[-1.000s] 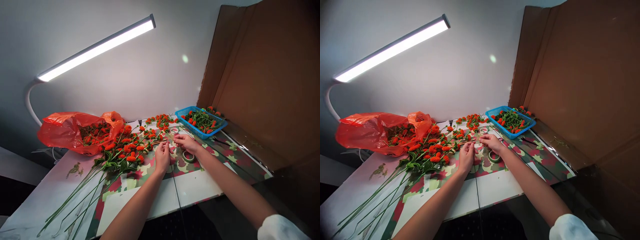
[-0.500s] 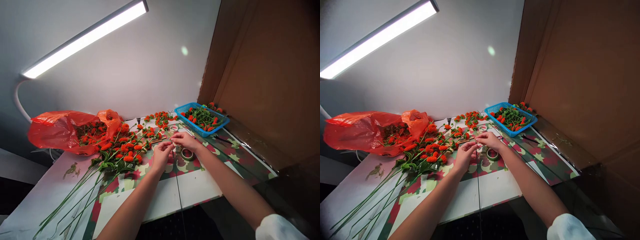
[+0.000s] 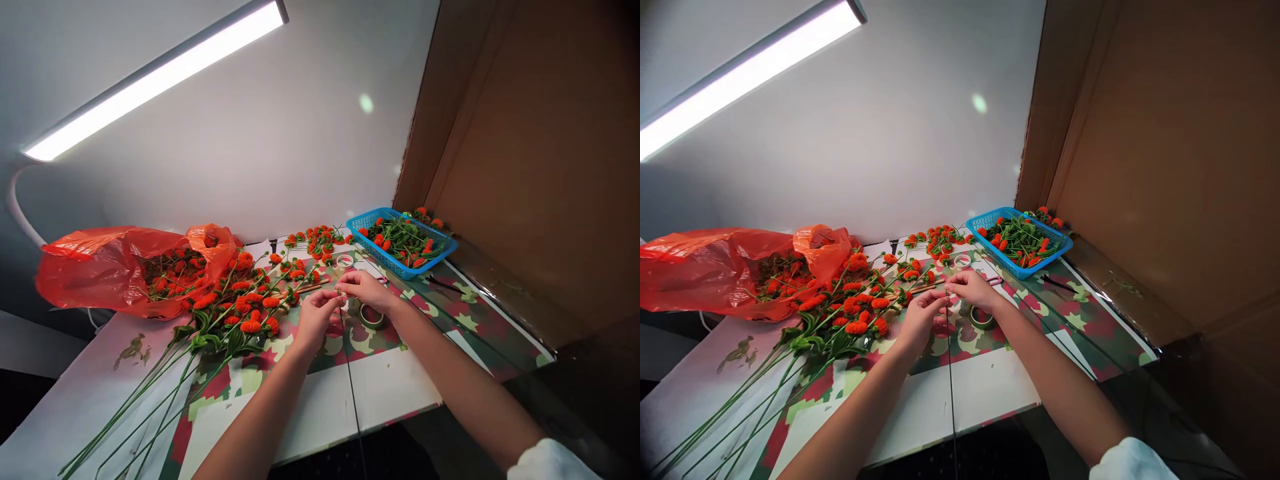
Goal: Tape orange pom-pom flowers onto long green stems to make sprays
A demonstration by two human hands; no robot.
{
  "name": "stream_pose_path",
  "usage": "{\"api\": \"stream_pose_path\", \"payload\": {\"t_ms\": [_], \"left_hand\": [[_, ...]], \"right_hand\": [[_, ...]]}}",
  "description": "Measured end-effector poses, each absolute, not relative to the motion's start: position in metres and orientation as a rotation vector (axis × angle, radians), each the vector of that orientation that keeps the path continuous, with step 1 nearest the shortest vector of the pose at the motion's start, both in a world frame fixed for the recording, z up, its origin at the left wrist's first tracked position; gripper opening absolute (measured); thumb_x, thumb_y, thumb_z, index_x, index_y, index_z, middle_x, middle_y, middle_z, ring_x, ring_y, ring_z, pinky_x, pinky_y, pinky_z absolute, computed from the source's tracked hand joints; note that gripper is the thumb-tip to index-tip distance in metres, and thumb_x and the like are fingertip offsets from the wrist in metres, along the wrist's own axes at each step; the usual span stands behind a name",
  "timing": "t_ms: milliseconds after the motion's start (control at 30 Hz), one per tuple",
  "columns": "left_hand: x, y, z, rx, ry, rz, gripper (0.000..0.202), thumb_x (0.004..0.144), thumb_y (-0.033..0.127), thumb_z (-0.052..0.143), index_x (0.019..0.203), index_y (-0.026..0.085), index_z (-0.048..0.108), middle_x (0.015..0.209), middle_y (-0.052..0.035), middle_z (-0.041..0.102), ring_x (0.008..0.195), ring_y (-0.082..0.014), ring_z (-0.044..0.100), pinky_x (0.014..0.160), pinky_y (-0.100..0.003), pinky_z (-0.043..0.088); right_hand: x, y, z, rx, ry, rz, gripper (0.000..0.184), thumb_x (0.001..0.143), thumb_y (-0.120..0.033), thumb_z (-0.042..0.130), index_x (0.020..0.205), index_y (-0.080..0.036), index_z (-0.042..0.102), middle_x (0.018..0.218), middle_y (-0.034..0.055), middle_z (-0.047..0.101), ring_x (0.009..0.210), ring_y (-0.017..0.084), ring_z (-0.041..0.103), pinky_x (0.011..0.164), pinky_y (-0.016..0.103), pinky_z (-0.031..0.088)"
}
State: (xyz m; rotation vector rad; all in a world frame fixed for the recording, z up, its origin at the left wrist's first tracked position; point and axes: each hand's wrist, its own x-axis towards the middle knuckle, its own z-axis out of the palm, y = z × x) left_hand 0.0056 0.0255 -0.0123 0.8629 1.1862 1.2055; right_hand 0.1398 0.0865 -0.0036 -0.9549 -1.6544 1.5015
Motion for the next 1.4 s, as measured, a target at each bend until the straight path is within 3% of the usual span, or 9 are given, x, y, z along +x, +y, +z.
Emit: {"api": "stream_pose_path", "payload": {"t_ms": [167, 433, 867, 1233, 1400], "left_hand": [[0.003, 0.032, -0.009, 0.858, 1.180, 1.239, 0.035, 0.060, 0.045, 0.074, 0.066, 0.013, 0.062, 0.054, 0.0019, 0.055, 0.039, -0.0058, 0.048, 0.035, -0.016, 0.040], [-0.002, 0.040, -0.019, 0.728, 1.069, 1.307, 0.032, 0.055, 0.041, 0.076, 0.065, 0.013, 0.063, 0.055, 0.0009, 0.057, 0.046, -0.0071, 0.050, 0.041, -0.017, 0.043], [0.012, 0.031, -0.024, 0.604, 1.009, 1.390, 0.034, 0.061, 0.043, 0.072, 0.065, 0.015, 0.054, 0.046, 0.0082, 0.047, 0.033, -0.0031, 0.039, 0.035, -0.015, 0.034], [0.008, 0.025, -0.022, 0.526, 0.866, 1.356, 0.031, 0.056, 0.034, 0.079, 0.066, 0.014, 0.057, 0.053, 0.0052, 0.054, 0.042, -0.0026, 0.046, 0.043, -0.013, 0.039], [0.005, 0.021, -0.021, 0.534, 0.843, 1.327, 0.028, 0.058, 0.032, 0.078, 0.070, 0.013, 0.060, 0.057, 0.0038, 0.056, 0.046, -0.0028, 0.048, 0.047, -0.013, 0.041]], "right_hand": [[0.134, 0.090, -0.005, -0.950, -1.653, 1.531, 0.022, 0.071, -0.035, 0.060, 0.069, -0.014, 0.060, 0.061, -0.0015, 0.053, 0.057, 0.010, 0.045, 0.054, 0.024, 0.034], [0.135, 0.091, 0.003, -0.995, -1.639, 1.547, 0.029, 0.067, -0.039, 0.068, 0.080, -0.013, 0.066, 0.070, 0.0006, 0.059, 0.064, 0.011, 0.050, 0.060, 0.025, 0.037], [0.129, 0.081, -0.005, -1.000, -1.564, 1.474, 0.032, 0.067, -0.044, 0.067, 0.072, -0.014, 0.062, 0.065, -0.0010, 0.057, 0.063, 0.012, 0.051, 0.063, 0.026, 0.039], [0.126, 0.076, -0.020, -0.807, -1.329, 1.779, 0.033, 0.065, -0.044, 0.073, 0.076, -0.014, 0.062, 0.069, -0.0005, 0.059, 0.061, 0.010, 0.052, 0.063, 0.025, 0.042], [0.129, 0.076, -0.019, -0.724, -1.366, 1.854, 0.039, 0.068, -0.042, 0.072, 0.095, -0.016, 0.064, 0.072, -0.0002, 0.061, 0.061, 0.009, 0.053, 0.063, 0.025, 0.042]]}}
